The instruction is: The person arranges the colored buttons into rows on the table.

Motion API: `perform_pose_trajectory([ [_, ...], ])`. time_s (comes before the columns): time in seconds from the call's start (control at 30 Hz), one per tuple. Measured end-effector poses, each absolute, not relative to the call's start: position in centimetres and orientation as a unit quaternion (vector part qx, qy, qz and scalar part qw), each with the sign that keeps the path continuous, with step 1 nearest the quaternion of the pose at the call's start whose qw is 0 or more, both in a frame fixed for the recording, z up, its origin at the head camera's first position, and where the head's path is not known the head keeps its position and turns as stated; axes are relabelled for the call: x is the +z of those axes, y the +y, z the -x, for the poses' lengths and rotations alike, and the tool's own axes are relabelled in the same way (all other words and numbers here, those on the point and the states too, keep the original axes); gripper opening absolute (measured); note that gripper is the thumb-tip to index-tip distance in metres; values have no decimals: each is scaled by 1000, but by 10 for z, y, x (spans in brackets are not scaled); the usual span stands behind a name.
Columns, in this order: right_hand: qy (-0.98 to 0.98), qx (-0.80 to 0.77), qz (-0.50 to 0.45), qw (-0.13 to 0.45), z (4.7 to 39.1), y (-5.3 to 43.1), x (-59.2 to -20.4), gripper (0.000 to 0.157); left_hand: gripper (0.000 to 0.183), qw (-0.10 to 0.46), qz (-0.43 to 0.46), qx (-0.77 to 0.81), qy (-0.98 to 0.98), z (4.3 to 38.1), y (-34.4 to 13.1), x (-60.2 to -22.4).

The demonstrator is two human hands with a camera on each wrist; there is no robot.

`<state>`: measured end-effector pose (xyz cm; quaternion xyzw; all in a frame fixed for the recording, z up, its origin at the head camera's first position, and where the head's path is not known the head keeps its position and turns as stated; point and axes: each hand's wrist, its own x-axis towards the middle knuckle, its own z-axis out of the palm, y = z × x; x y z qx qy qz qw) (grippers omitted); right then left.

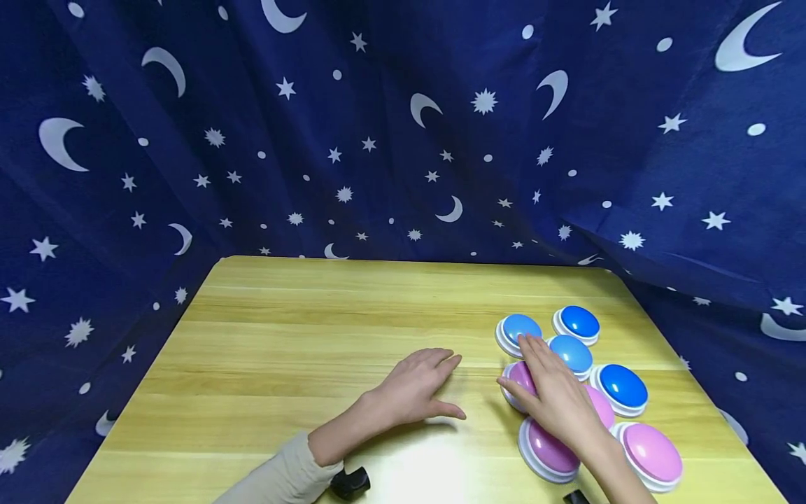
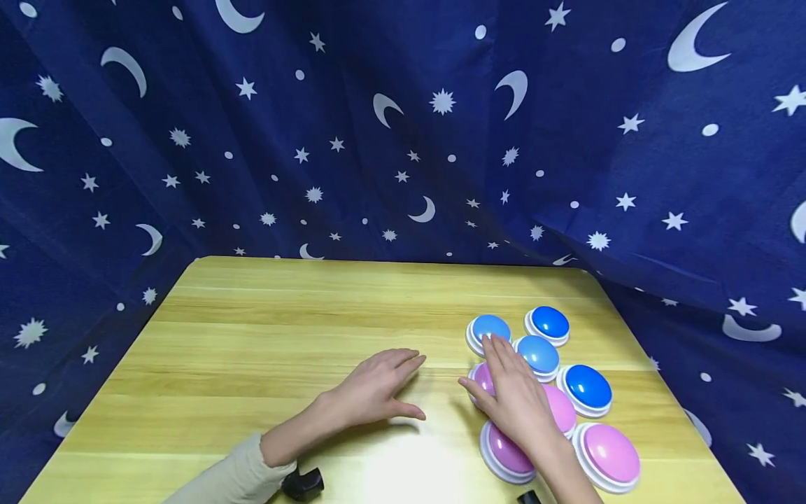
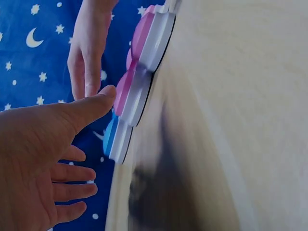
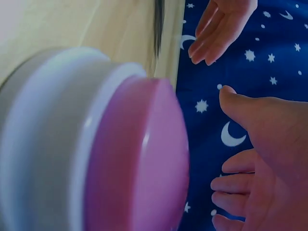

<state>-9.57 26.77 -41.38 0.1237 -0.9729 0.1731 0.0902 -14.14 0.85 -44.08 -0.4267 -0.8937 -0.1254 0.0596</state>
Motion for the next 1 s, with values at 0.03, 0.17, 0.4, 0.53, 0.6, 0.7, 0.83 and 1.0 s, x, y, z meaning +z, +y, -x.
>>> perform_pose_trajectory([
  [0.03, -973, 174, -122, 92, 94, 270, -414, 83, 92, 58, 430, -125, -893, 141, 11, -441],
  [0.17, -973, 176, -113, 94, 85, 280, -414, 83, 92, 56, 440, -132, -887, 138, 19, -442],
  [0.4, -975, 177, -89, 96, 74, 292, -416, 81, 89, 45, 444, -157, -881, 135, 32, -442],
  [0.53, -972, 190, -89, 107, 68, 298, -418, 79, 89, 43, 448, -167, -877, 134, 40, -443],
  [0.6, -970, 195, -91, 117, 65, 300, -419, 77, 89, 44, 451, -168, -876, 133, 44, -444],
  [0.7, -966, 202, -97, 128, 61, 302, -419, 75, 90, 45, 453, -169, -874, 133, 49, -446],
  [0.83, -967, 203, -95, 123, 57, 304, -420, 73, 90, 39, 452, -177, -873, 132, 56, -449],
  [1.0, -969, 210, -82, 102, 52, 306, -419, 74, 88, 35, 450, -190, -872, 131, 62, -454],
])
